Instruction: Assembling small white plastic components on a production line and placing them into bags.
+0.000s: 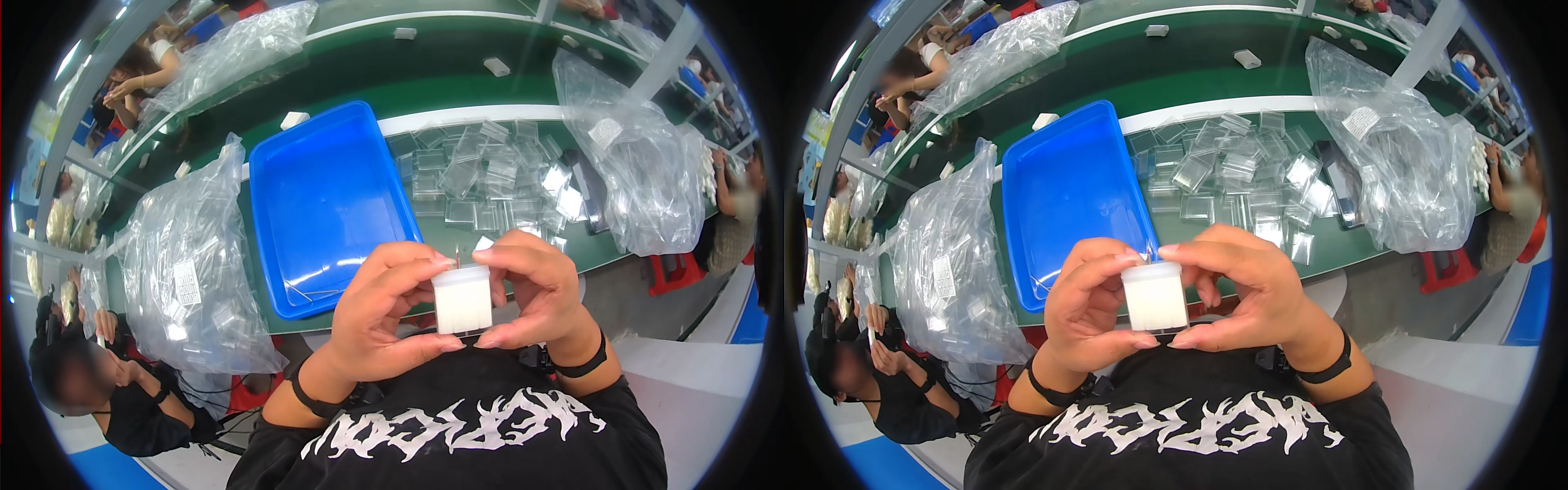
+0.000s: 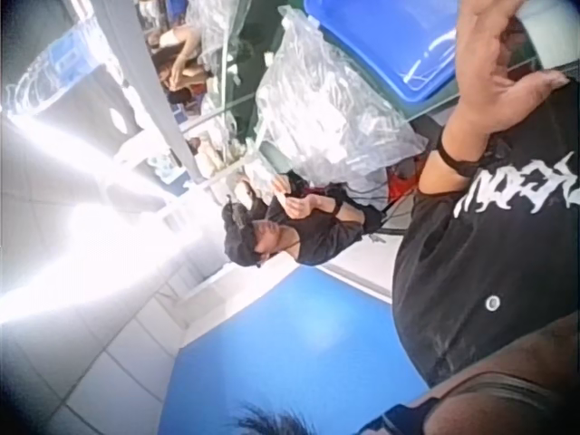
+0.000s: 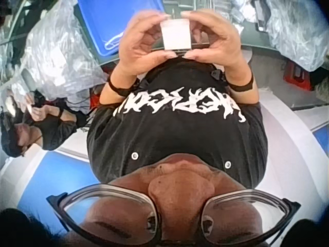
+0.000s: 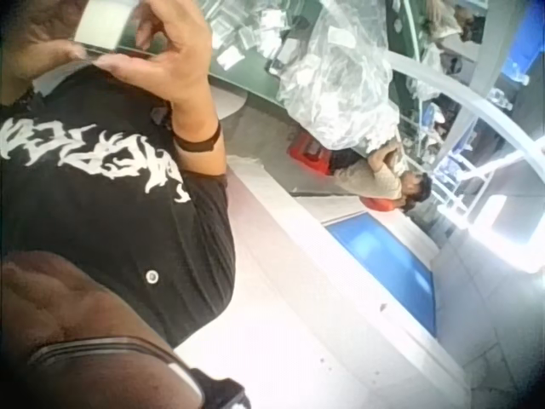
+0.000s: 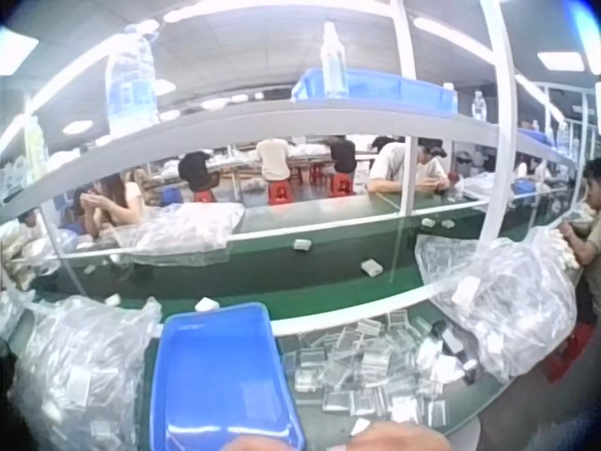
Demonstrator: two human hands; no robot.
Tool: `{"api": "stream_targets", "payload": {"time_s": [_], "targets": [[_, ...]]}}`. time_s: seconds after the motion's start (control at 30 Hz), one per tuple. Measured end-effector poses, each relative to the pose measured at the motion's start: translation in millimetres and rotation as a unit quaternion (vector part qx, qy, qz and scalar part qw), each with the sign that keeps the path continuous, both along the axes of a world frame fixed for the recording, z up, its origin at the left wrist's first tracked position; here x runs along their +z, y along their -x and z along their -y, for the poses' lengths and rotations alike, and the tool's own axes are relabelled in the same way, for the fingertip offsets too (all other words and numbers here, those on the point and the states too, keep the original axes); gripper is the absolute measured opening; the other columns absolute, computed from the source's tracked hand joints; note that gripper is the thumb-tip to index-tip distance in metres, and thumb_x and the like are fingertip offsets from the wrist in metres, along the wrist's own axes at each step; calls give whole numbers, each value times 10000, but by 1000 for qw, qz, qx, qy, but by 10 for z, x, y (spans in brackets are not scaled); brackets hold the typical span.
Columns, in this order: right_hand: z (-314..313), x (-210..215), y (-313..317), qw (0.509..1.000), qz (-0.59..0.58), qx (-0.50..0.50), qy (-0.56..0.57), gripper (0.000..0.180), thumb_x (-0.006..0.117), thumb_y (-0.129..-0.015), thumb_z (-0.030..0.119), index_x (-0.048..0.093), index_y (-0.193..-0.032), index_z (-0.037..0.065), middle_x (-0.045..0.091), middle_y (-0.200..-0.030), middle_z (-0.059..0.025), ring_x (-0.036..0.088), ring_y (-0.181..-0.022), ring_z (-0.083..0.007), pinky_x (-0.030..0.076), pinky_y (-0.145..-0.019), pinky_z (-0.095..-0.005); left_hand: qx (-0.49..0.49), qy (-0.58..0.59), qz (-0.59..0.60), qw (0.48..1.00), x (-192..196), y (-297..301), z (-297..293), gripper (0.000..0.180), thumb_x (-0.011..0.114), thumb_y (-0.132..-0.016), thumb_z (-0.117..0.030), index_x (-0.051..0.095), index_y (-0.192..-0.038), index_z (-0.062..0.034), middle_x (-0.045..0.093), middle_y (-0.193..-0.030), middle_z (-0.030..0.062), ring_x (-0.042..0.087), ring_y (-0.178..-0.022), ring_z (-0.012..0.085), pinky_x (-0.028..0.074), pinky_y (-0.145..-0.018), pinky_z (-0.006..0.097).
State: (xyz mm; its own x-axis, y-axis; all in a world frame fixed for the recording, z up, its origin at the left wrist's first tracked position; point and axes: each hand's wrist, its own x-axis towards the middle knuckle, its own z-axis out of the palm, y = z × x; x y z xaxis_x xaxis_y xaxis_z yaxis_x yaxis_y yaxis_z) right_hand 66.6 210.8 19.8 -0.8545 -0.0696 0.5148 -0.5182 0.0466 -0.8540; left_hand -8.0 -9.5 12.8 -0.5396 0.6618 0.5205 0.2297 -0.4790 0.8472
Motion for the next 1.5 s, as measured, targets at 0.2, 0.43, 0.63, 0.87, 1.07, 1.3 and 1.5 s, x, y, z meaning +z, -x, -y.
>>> {"api": "stream_targets", "payload": {"time_s": [0.2,0.43,0.63,0.87,1.07,1.3,1.5], "targets": [[44,41,43,993,-89,-52,-49,565,927,-710,86,684,-1217,21,625,-1281,-217,687,-894,-203,594,-681,-283,75,15,-46,996,11,-28,3,720,843,-801,17,500,-1434,43,448,-1394,197,579,-1268,285,601,-1009,383],[51,12,-7,986,-138,-37,-84,427,884,-735,-5,707,-1121,37,595,-1373,-329,743,-1001,-332,635,-796,-358,117,28,-106,987,59,-13,-1,709,836,-757,36,538,-1401,39,507,-1354,213,610,-1208,290,629,-941,367],[37,18,-38,985,-138,-37,-94,435,881,-722,-13,711,-1117,51,593,-1375,-342,742,-968,-331,628,-773,-359,122,24,-123,985,40,-5,-15,691,853,-716,25,588,-1354,13,571,-1289,200,638,-1135,291,638,-851,337],[49,67,-58,984,-150,-19,-94,441,864,-744,-19,707,-1149,59,590,-1357,-362,744,-955,-334,632,-770,-366,162,18,-115,980,91,-50,-36,640,881,-667,-39,649,-1263,-15,649,-1185,158,658,-1057,274,558,-864,355],[109,169,-73,981,-171,-3,-95,435,824,-798,-38,685,-1199,58,565,-1352,-369,747,-951,-338,642,-756,-366,155,-18,-122,980,161,-31,-39,586,885,-646,-45,681,-1194,-15,665,-1151,140,672,-1018,256,552,-843,334],[138,216,-61,977,-174,-10,-122,447,813,-802,-52,678,-1217,46,572,-1353,-366,748,-956,-340,629,-778,-365,165,-30,-124,978,154,-12,-19,589,891,-634,-42,679,-1183,-14,671,-1135,143,673,-1007,250,553,-826,324],[167,140,2,981,-162,-29,-108,423,819,-792,-46,696,-1185,49,595,-1341,-364,749,-932,-330,616,-792,-363,198,-1,-108,974,105,-26,1,591,882,-643,-51,670,-1193,-9,676,-1145,150,673,-1005,258,554,-835,335]]}}
